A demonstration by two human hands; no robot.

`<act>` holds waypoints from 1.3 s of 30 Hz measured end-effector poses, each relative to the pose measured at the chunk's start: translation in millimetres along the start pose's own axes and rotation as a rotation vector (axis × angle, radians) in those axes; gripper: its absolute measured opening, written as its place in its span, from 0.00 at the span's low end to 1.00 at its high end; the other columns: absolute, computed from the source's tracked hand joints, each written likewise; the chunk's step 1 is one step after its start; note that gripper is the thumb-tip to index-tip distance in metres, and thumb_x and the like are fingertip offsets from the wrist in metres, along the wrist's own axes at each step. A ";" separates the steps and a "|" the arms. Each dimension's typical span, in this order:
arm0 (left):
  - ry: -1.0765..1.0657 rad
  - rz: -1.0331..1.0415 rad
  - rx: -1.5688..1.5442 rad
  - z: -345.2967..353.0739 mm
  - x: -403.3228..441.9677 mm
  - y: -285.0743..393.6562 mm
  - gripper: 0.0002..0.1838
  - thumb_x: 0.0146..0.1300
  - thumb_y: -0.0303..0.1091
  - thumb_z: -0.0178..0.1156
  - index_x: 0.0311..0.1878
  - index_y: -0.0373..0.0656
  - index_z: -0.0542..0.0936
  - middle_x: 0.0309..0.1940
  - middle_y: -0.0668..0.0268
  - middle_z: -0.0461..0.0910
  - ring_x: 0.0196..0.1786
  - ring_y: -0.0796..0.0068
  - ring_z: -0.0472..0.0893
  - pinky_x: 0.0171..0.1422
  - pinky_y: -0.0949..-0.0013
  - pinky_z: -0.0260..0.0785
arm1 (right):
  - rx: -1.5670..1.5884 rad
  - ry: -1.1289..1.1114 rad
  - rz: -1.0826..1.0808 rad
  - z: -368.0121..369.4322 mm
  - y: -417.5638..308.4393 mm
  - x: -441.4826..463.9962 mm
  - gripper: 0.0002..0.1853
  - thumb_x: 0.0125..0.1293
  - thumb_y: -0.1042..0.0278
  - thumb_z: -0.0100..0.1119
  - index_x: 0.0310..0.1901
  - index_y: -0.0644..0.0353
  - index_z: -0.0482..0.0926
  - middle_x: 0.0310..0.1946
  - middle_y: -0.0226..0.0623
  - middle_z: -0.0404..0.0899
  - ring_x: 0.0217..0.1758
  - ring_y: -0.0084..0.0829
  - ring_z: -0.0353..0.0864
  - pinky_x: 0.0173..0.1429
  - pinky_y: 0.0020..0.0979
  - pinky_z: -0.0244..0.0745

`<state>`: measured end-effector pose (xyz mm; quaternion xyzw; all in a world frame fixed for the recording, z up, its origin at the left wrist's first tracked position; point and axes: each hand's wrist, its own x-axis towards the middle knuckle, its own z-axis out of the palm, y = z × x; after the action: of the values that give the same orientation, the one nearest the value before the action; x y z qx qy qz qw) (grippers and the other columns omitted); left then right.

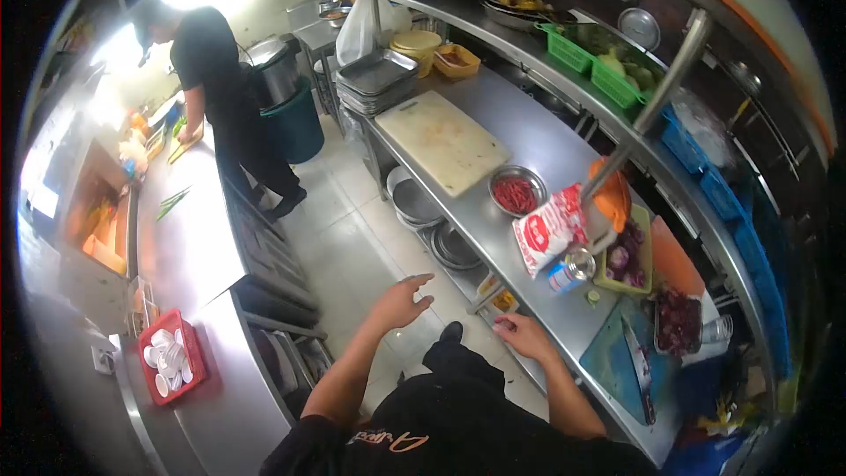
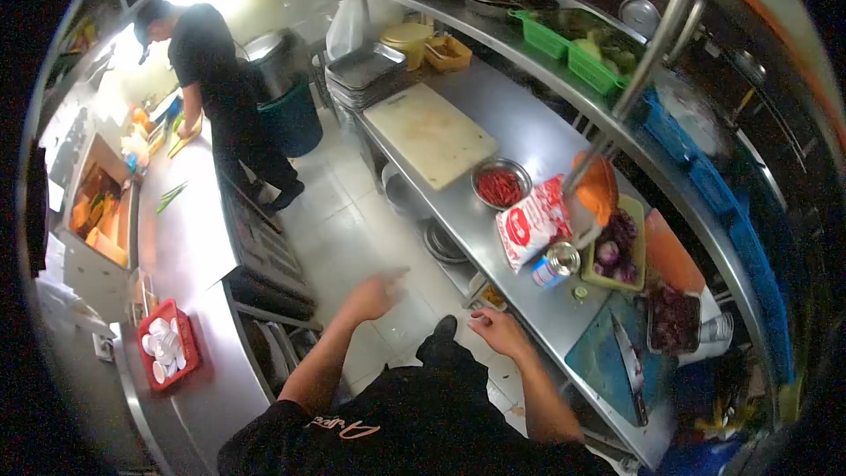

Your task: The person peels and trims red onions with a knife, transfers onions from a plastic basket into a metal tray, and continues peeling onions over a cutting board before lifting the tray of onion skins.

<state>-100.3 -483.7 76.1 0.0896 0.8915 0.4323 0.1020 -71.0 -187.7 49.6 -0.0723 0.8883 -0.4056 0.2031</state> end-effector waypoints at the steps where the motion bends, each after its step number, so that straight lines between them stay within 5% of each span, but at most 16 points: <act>1: -0.002 0.018 0.016 -4.0 16.7 -4.1 0.26 0.58 0.38 0.59 0.60 0.43 0.71 0.53 0.49 0.75 0.52 0.50 0.77 0.58 0.57 0.68 | -0.007 0.012 -0.009 -4.8 -7.6 12.2 0.19 0.60 0.53 0.61 0.47 0.57 0.79 0.35 0.44 0.82 0.39 0.38 0.82 0.45 0.34 0.74; 6: 0.027 0.036 0.141 -37.9 87.8 -34.0 0.25 0.58 0.38 0.60 0.58 0.41 0.72 0.51 0.49 0.76 0.52 0.47 0.75 0.59 0.57 0.67 | 0.060 -0.039 -0.051 -12.7 -9.1 101.6 0.19 0.60 0.54 0.61 0.47 0.58 0.78 0.34 0.43 0.82 0.37 0.37 0.81 0.44 0.34 0.74; 16: 0.509 -0.184 0.099 -183.6 196.7 -121.9 0.24 0.57 0.40 0.62 0.54 0.38 0.74 0.51 0.49 0.76 0.56 0.50 0.74 0.60 0.58 0.65 | -0.003 -0.184 -0.244 -25.5 -112.8 256.8 0.19 0.60 0.57 0.60 0.47 0.61 0.78 0.28 0.40 0.80 0.30 0.31 0.79 0.38 0.32 0.73; 19: 0.672 -0.052 0.236 -249.2 260.1 -139.8 0.24 0.56 0.41 0.62 0.53 0.38 0.75 0.49 0.50 0.76 0.53 0.50 0.74 0.58 0.58 0.66 | -0.033 -0.207 -0.132 -16.4 -120.3 289.9 0.20 0.61 0.52 0.59 0.48 0.59 0.77 0.33 0.44 0.81 0.37 0.39 0.81 0.43 0.35 0.74; 25: 0.796 0.073 0.528 -351.6 405.7 -150.7 0.28 0.55 0.45 0.62 0.56 0.39 0.72 0.54 0.50 0.71 0.57 0.50 0.70 0.58 0.57 0.66 | -0.026 -0.100 -0.007 13.6 -153.1 339.7 0.21 0.61 0.52 0.59 0.48 0.61 0.78 0.33 0.45 0.81 0.37 0.39 0.81 0.42 0.35 0.74; 29: 0.511 -0.122 0.686 -402.3 502.7 -203.0 0.15 0.52 0.37 0.59 0.39 0.37 0.78 0.38 0.47 0.80 0.47 0.50 0.79 0.50 0.55 0.72 | 0.040 0.015 0.038 20.7 -188.2 358.8 0.21 0.61 0.52 0.58 0.47 0.62 0.78 0.31 0.43 0.80 0.37 0.40 0.80 0.43 0.36 0.73; 33: 0.480 -0.173 0.604 -423.4 505.1 -170.5 0.14 0.51 0.33 0.55 0.40 0.36 0.77 0.39 0.44 0.80 0.46 0.49 0.80 0.49 0.54 0.72 | 0.025 0.069 0.158 28.9 -188.7 362.4 0.20 0.60 0.57 0.61 0.50 0.60 0.77 0.35 0.42 0.81 0.38 0.31 0.80 0.45 0.30 0.73; 39: 0.544 -0.059 0.289 -432.1 504.7 -152.6 0.21 0.43 0.35 0.64 0.42 0.36 0.76 0.38 0.45 0.80 0.47 0.47 0.79 0.52 0.57 0.70 | 0.082 0.106 0.249 29.6 -184.8 371.9 0.21 0.61 0.53 0.59 0.50 0.60 0.77 0.34 0.44 0.81 0.38 0.35 0.82 0.45 0.33 0.74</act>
<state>-709.3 -777.0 164.6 -0.0420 0.9405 0.3061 -0.1416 -402.6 -439.3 58.3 0.0684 0.8825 -0.4167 0.2072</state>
